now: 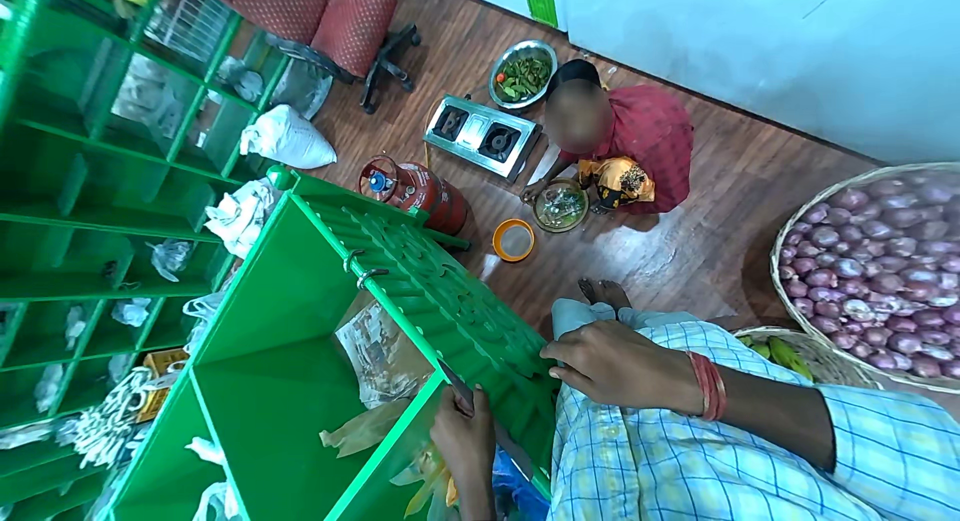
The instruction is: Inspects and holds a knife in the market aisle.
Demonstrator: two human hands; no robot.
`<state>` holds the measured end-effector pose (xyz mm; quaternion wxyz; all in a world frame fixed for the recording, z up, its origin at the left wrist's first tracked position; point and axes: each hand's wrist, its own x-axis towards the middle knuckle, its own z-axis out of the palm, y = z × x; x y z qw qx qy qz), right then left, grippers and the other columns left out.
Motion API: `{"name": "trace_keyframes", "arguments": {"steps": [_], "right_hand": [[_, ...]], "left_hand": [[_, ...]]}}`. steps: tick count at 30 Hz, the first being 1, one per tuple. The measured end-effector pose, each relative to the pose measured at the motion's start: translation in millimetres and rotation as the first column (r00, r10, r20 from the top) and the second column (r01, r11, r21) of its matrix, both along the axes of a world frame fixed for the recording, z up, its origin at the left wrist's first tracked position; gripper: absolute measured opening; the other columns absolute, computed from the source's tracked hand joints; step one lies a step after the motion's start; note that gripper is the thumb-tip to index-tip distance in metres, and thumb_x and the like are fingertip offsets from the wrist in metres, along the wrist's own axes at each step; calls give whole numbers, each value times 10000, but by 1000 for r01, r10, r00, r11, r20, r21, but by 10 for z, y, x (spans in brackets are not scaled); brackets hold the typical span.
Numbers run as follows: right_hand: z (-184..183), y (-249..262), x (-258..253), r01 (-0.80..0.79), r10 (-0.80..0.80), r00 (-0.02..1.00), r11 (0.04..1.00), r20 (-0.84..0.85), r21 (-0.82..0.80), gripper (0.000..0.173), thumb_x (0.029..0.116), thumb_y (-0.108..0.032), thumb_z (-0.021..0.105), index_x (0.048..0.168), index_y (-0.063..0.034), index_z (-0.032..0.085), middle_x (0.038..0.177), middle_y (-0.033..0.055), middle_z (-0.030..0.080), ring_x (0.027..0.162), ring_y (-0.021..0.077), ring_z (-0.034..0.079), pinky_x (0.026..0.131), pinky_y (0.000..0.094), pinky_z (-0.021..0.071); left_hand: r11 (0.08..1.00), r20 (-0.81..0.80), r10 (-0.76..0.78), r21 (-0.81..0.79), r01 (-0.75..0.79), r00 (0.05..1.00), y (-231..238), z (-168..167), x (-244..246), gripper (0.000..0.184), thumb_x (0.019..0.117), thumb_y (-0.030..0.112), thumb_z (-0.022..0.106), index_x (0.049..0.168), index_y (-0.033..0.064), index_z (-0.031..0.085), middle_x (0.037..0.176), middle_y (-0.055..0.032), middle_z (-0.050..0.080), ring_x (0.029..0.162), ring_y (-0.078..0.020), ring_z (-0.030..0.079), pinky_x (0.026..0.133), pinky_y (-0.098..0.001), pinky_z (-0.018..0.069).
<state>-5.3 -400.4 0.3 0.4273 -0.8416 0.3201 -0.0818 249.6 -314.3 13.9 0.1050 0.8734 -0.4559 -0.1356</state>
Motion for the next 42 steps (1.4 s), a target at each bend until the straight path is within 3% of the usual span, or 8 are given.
{"name": "trace_keyframes", "arguments": {"steps": [42], "right_hand": [[2,-10,-33,28,-28,1000,999,-2,-26,335,1082,-352,469,1238,-142,677,914,43,679,800,211,673,704,416,560]], "left_hand": [[986,83,-104,-126,114,991,-55,88,-108,271,866,244,744,707,117,566,505,64,446,417,-89,447,425,-323,379]]}}
